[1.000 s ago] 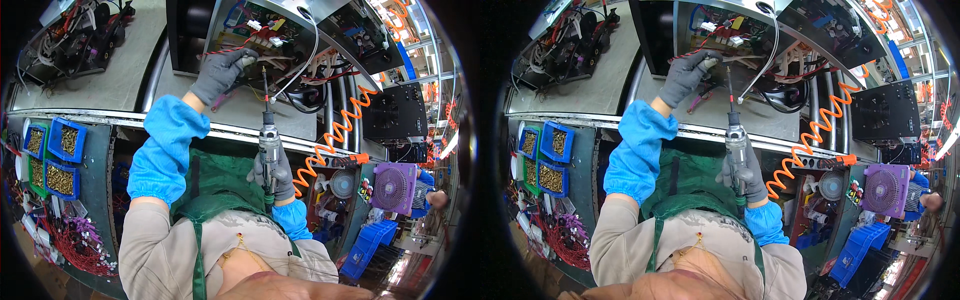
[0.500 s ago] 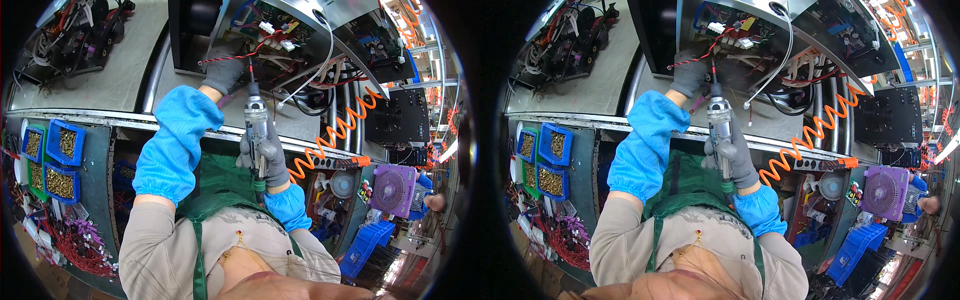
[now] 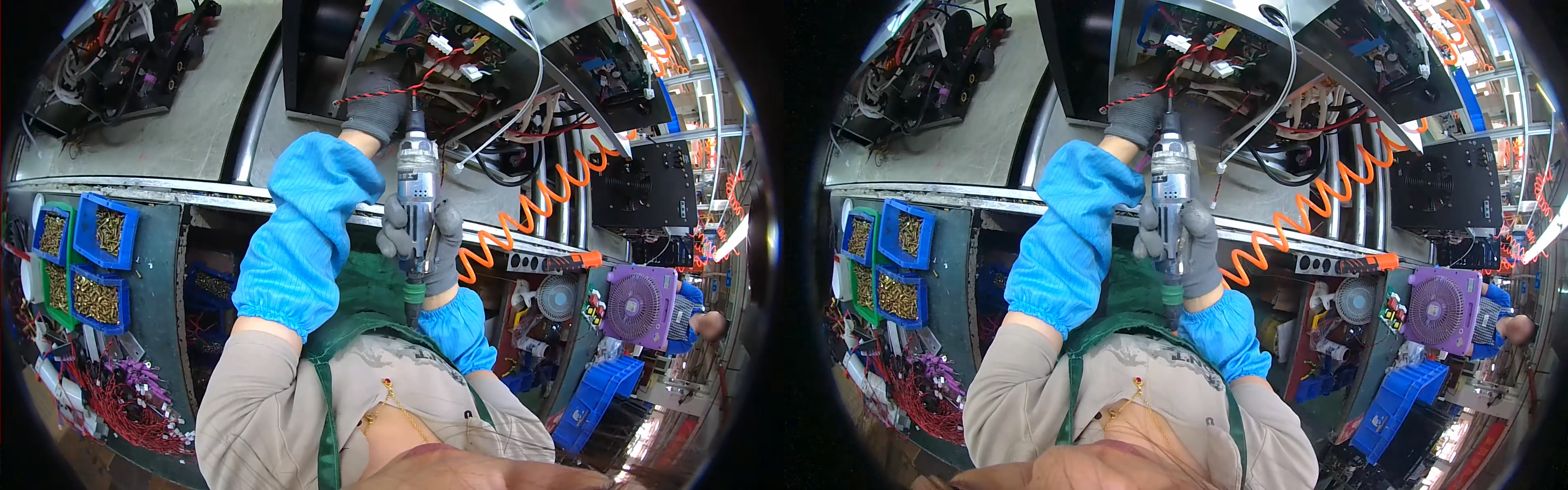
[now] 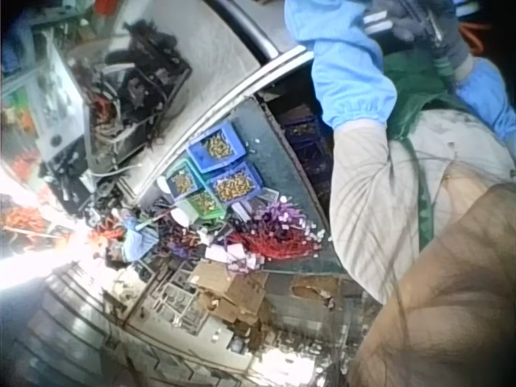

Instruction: The person installs a green circuit board into a metal chassis, connecting various wires and securing the board with screws. They use a pneumatic screwdriver to tighten fasteners and organize the internal wiring within the device.

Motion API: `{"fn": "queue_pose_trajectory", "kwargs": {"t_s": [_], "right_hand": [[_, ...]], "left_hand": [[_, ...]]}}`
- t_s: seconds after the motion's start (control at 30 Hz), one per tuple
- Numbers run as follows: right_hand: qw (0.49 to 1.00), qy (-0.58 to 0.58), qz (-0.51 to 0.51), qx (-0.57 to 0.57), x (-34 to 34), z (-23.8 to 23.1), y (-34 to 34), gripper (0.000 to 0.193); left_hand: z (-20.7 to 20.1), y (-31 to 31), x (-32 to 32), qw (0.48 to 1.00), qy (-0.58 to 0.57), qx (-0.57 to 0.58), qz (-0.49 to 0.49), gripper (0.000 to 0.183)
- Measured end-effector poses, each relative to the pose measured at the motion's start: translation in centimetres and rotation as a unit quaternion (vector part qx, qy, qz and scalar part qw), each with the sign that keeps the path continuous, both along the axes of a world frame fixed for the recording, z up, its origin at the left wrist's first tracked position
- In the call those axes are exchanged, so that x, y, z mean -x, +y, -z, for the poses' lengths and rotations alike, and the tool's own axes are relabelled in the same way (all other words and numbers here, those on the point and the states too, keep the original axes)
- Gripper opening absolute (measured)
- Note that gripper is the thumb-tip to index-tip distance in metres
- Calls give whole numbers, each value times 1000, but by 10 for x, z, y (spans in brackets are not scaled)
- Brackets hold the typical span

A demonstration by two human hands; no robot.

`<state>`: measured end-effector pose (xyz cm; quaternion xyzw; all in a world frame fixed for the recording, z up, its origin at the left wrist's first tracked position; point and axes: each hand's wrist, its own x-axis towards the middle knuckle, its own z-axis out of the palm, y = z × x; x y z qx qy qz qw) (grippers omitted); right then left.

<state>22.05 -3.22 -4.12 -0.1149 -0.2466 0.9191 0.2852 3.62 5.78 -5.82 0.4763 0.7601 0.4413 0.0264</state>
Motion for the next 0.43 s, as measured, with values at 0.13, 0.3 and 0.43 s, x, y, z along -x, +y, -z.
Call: {"fn": "queue_pose_trajectory", "kwargs": {"t_s": [0.13,0.3,0.43], "right_hand": [[963,207,-64,163,-4,18,6,67],[995,68,3,77,17,4,-11,55],[997,-52,60,21,29,-7,-23,58]], "left_hand": [[18,5,10,990,-37,-136,-12,25],[9,7,4,997,4,-68,-43,22],[20,18,5,996,-18,-91,-3,19]]}}
